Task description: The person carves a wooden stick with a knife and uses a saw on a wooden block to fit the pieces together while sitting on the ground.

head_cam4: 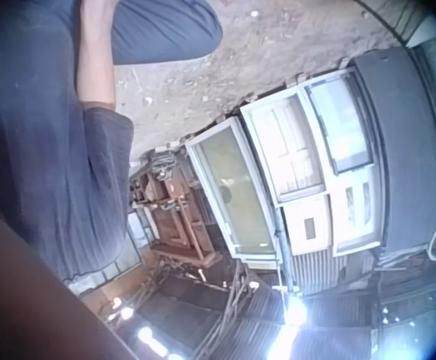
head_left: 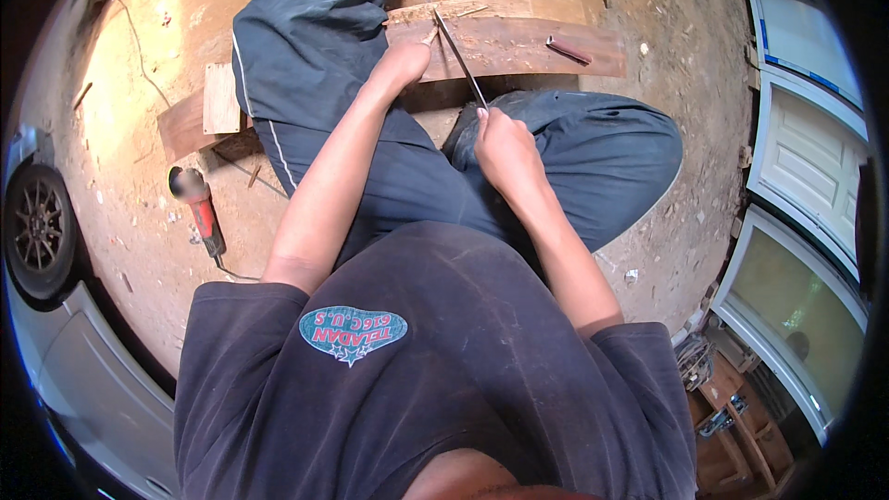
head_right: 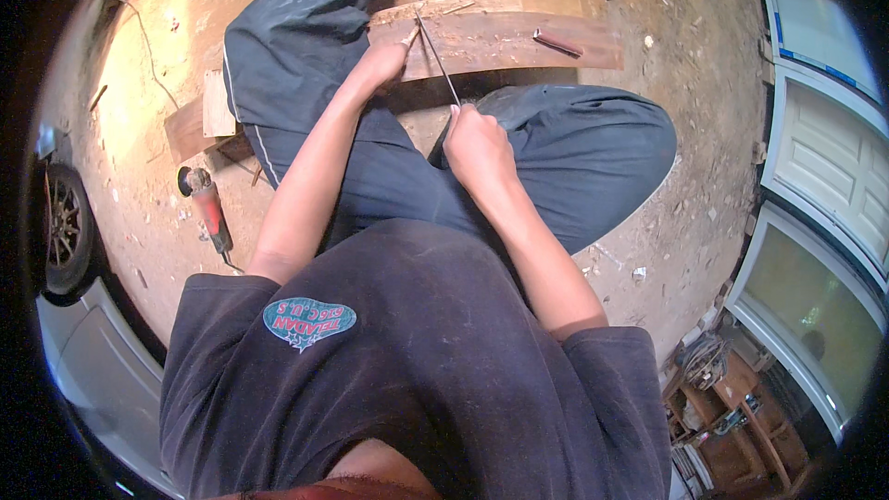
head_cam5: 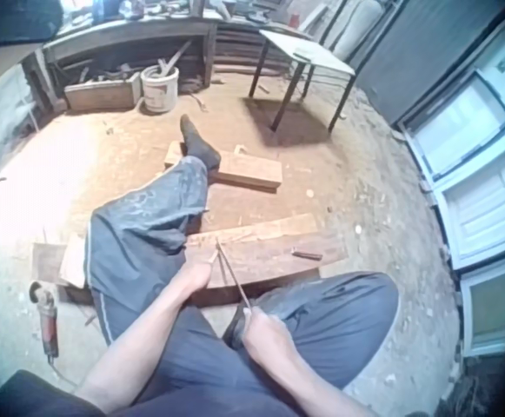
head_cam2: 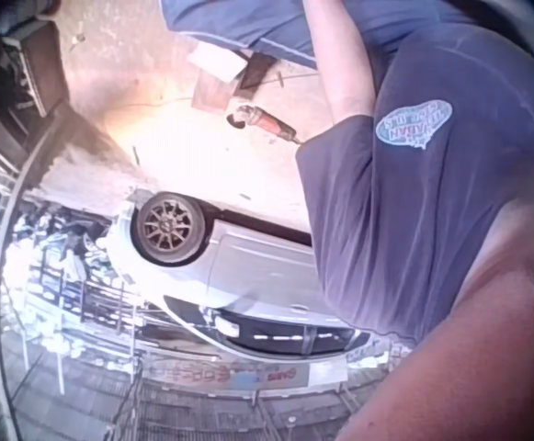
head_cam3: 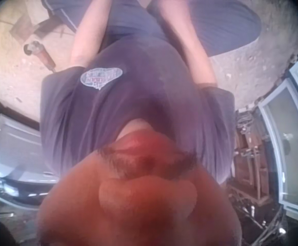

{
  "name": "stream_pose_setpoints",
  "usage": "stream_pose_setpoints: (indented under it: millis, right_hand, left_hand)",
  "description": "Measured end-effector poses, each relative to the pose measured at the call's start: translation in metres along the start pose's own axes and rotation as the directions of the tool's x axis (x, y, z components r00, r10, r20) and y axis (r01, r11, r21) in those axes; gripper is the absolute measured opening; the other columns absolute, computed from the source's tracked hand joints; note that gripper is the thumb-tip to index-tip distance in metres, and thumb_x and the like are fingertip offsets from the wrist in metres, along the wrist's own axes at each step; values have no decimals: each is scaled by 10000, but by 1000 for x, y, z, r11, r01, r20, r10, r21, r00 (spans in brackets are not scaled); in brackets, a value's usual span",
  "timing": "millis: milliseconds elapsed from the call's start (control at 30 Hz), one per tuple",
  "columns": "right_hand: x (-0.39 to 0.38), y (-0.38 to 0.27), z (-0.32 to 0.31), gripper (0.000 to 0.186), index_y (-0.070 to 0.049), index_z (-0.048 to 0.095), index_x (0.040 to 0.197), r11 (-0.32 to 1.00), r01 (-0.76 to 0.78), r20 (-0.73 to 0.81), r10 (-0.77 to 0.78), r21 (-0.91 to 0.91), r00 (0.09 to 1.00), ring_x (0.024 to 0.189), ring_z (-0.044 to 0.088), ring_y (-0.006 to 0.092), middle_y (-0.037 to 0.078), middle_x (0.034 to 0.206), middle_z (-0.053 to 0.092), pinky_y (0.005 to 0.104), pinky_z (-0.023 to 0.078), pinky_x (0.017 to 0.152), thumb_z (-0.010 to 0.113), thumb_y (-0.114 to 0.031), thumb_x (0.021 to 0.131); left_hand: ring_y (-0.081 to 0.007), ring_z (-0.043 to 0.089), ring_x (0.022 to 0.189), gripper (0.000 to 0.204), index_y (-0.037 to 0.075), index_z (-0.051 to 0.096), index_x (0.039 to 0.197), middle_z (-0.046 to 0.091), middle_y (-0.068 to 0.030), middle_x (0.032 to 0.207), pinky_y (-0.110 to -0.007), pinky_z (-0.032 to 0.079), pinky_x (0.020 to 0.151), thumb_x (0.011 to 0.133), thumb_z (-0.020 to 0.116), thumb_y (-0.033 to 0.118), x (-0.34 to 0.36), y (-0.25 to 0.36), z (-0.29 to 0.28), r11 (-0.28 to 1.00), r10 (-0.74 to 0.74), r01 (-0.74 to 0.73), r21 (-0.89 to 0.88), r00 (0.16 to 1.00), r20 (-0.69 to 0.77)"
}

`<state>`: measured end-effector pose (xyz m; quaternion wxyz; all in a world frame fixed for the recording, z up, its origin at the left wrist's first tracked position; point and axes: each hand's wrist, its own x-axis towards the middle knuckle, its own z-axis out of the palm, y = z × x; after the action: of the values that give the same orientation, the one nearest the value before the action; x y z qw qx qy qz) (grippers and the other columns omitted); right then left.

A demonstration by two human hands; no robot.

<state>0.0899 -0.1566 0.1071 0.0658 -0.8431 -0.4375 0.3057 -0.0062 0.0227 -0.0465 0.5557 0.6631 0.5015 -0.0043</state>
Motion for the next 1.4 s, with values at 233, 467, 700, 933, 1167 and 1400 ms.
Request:
stream_pose_setpoints:
  millis: [233,467,700,933,1167,1400]
  right_hand:
    - [38,5,23,402,46,673,940,999,-15,-79,12,-42,997,874,679,490,312,880,686,565,539,812,435,-265,1032]
    - [64,13,54,422,42,691,866,998,42,-159,-35,40,987,834,685,478,305,828,680,549,555,762,459,-272,1026]
    - [82,12,53,387,15,720,942,986,33,-114,-15,163,993,927,698,438,280,950,703,515,565,809,461,-263,1016]
    - [72,19,44,266,-3,728,979,969,59,-143,-25,239,989,971,703,412,261,985,712,504,568,829,503,-127,911]
    - [46,24,38,265,-4,737,992,977,-4,-58,17,215,998,984,711,386,238,1014,720,484,578,831,511,-108,900]
    - [60,23,50,253,-7,743,965,979,13,-98,7,205,995,968,718,379,226,999,726,475,584,822,520,-104,896]
  left_hand:
    - [-235,454,435,386,29,546,734,495,-93,557,-413,319,406,958,391,302,-15,20,-5,987,-96,104,-123,993,72]
    - [-73,195,399,310,163,399,782,273,79,531,-289,199,351,1031,306,323,-24,24,-19,790,-182,397,-467,880,439]
    - [-73,191,374,354,174,410,787,292,76,521,-251,162,316,1067,260,331,-20,33,-26,725,-192,472,-502,838,511]
    - [-78,239,401,335,171,392,784,312,56,570,-237,178,340,1064,312,336,-29,38,-20,746,-207,439,-501,868,452]
    - [-78,215,389,337,166,392,789,293,58,559,-230,190,333,1063,327,351,-25,35,-27,703,-234,498,-507,836,497]
    - [-78,199,382,343,171,394,798,281,68,552,-235,202,322,1075,328,364,-30,29,-23,687,-170,490,-538,827,536]
